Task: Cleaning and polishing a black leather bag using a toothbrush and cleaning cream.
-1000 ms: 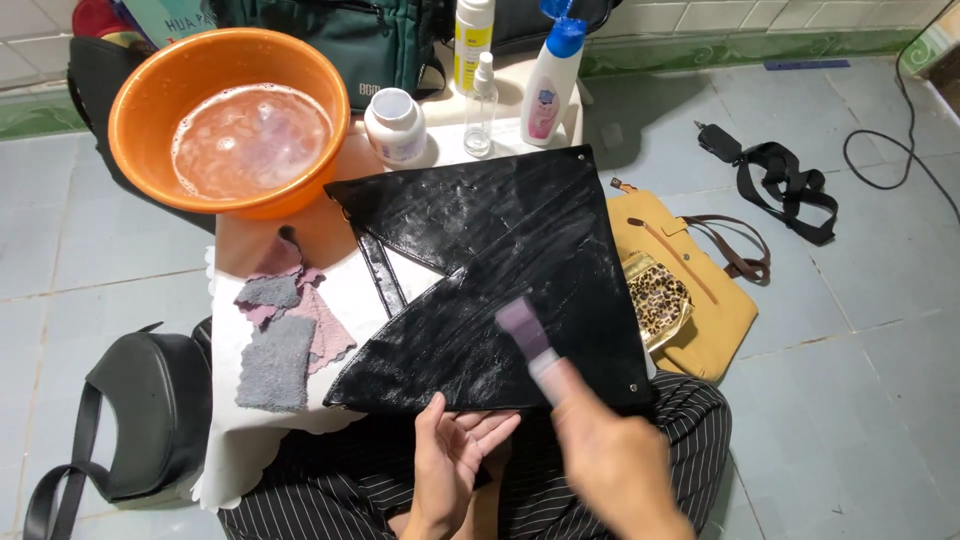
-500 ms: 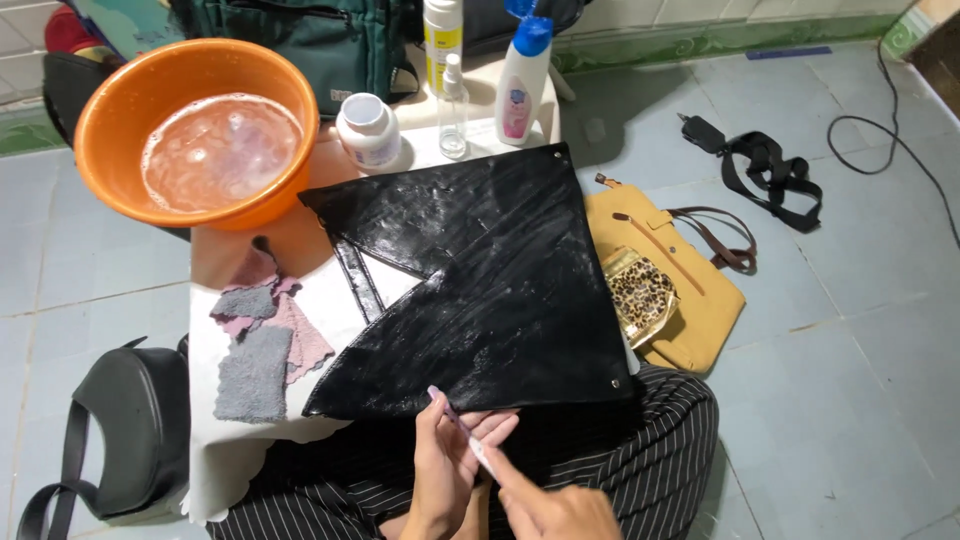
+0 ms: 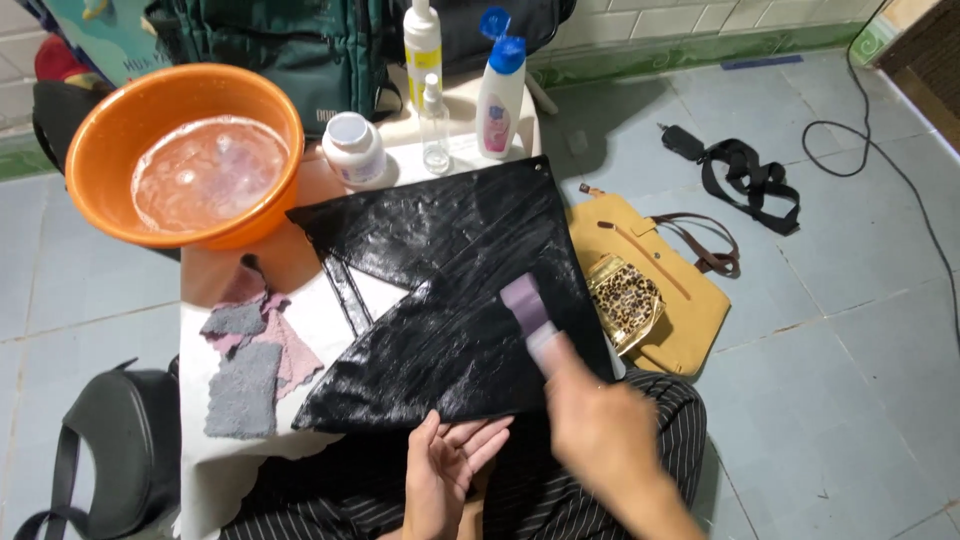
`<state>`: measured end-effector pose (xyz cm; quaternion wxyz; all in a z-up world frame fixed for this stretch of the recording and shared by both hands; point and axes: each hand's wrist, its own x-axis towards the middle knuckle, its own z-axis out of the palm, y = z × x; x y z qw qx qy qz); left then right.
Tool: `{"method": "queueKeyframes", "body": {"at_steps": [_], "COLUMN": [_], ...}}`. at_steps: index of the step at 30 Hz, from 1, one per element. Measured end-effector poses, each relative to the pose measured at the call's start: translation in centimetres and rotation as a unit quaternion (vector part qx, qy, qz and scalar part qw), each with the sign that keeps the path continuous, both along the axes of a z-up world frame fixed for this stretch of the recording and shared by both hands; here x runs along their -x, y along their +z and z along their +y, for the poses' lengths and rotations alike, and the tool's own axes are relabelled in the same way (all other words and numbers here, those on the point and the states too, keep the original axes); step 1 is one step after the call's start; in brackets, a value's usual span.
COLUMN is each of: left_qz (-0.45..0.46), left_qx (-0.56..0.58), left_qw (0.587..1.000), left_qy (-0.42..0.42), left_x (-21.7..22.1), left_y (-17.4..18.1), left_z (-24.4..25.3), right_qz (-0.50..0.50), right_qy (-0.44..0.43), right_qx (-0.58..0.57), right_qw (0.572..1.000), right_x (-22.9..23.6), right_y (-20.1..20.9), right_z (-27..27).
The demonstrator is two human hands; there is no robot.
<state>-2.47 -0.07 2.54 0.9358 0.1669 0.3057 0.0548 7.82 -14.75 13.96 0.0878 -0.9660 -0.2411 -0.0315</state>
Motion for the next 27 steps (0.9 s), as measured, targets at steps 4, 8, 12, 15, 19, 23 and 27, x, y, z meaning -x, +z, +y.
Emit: {"method": "queueKeyframes", "body": {"at_steps": [4,8,12,15,19,23,27], "left_qz": [0.046,0.088,0.060,0.021,0.035,0.057,0.024], "left_qx": [0.010,-0.010,-0.026,-0.041,-0.026,-0.055,-0.037], "left_qw": [0.998,0.996,0.998,0.998,0.999,0.995,0.998], "left_qy": [0.031,-0.002,0.024,0.046,0.030,-0.055,-0.033], "left_x": [-0.5,-1.0,-0.8,-0.4,-1.5,-2.4,-2.2], "left_y": [0.3,4.1,-0.1,-0.7,2.5,4.6,3.2], "left_z": [-0.3,-0.6,-1.8,-2.4,-2.4,-2.3,-2.1], "right_qz": [0.209,0.046,0.166,0.034,0.047,0.100,0.251], "right_qy": [0.125,-0.041,0.155,-0.004,-0.058,-0.013,-0.206], "right_qx": [-0.105,0.011,-0.104,-0.002,0.016,-0.079,0.025], "right_qw": [0.964,0.998,0.968,0.999,0.997,0.992,0.946], "right_x": [1.0,-0.2,4.2,-0.2,2.4,4.0,5.6], "right_y": [-0.3,0.0,-2.2,-0.2,-3.2,-6.0,0.6], "right_z": [-1.4,-2.0,-2.5,-3.9,-4.2,-5.4,-1.4]}}
